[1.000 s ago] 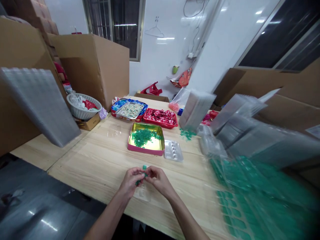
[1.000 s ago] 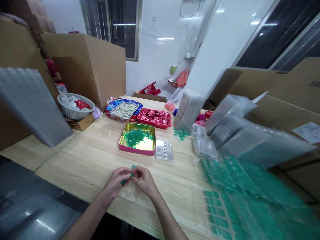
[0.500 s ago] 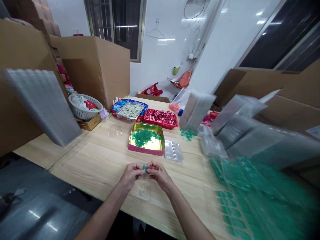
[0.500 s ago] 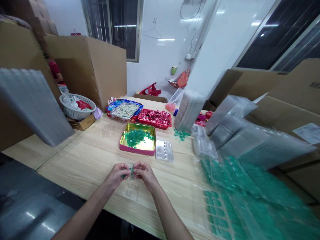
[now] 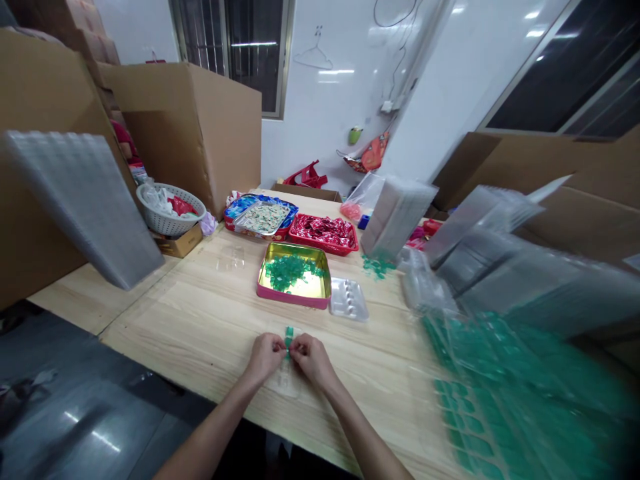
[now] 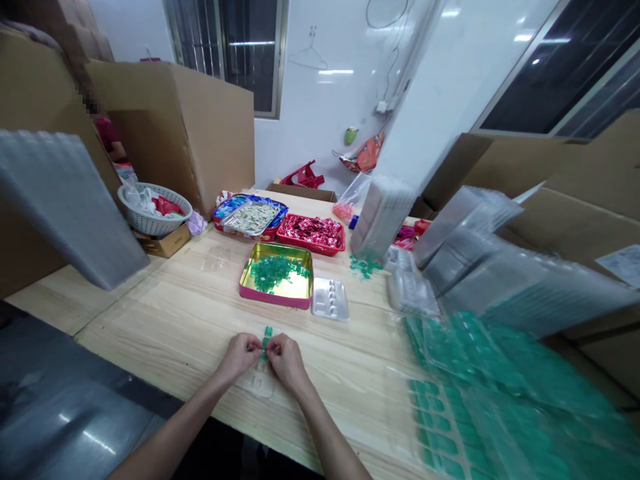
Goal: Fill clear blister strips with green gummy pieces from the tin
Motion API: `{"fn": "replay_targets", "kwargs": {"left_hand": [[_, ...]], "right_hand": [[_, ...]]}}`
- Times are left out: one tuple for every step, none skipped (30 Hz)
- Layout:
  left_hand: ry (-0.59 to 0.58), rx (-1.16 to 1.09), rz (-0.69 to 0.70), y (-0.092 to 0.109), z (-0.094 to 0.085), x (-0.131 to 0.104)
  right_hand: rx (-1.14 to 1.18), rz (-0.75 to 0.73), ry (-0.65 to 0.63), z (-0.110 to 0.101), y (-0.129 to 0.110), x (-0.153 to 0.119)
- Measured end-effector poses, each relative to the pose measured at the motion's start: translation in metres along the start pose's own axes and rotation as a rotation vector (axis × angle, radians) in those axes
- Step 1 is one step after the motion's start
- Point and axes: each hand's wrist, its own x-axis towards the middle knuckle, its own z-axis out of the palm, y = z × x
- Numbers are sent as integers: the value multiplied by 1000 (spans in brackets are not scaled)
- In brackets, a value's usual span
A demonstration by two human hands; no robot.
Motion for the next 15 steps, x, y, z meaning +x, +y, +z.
{"fn": "replay_targets", "kwargs": {"left_hand": [[3,7,4,0,0,0],[5,15,4,0,0,0],[5,5,-4,1,-1,-1],[4,-32,-28,3,-3,-2],[-2,-95,-65,5,-4,-3],[-15,-177,-107,7,-6,-5],[-36,-267,-150,11,-8,-7],[-64,-352,-185,15,-9,-10],[-93,-419,-207,19,-10,-12],[-114,-455,-213,22,-10,-15],[-126,-479,-213,26,-9,-17],[-128,-490,-214,29,-8,-19],[-124,-491,-214,32,-7,-21],[-117,-487,-213,33,-5,-22],[-114,-481,-212,34,-4,-24]], "right_hand": [[-46,-18,7,0,-1,0],[-78,-34,1,0,-1,-1],[-93,-46,-8,-1,-2,-1],[-91,-51,-9,-2,-3,-2],[-75,-51,1,-3,-5,-3],[-47,-52,18,-5,-8,-4],[-12,-59,37,-6,-12,-4],[28,-74,44,-8,-17,-6],[65,-99,29,-9,-24,-7],[88,-134,-2,-10,-31,-8],[94,-170,-37,-10,-37,-9],[84,-200,-64,-9,-44,-10],[65,-219,-82,-9,-48,-10],[49,-224,-91,-7,-52,-11],[54,-216,-94,-6,-53,-11]]}}
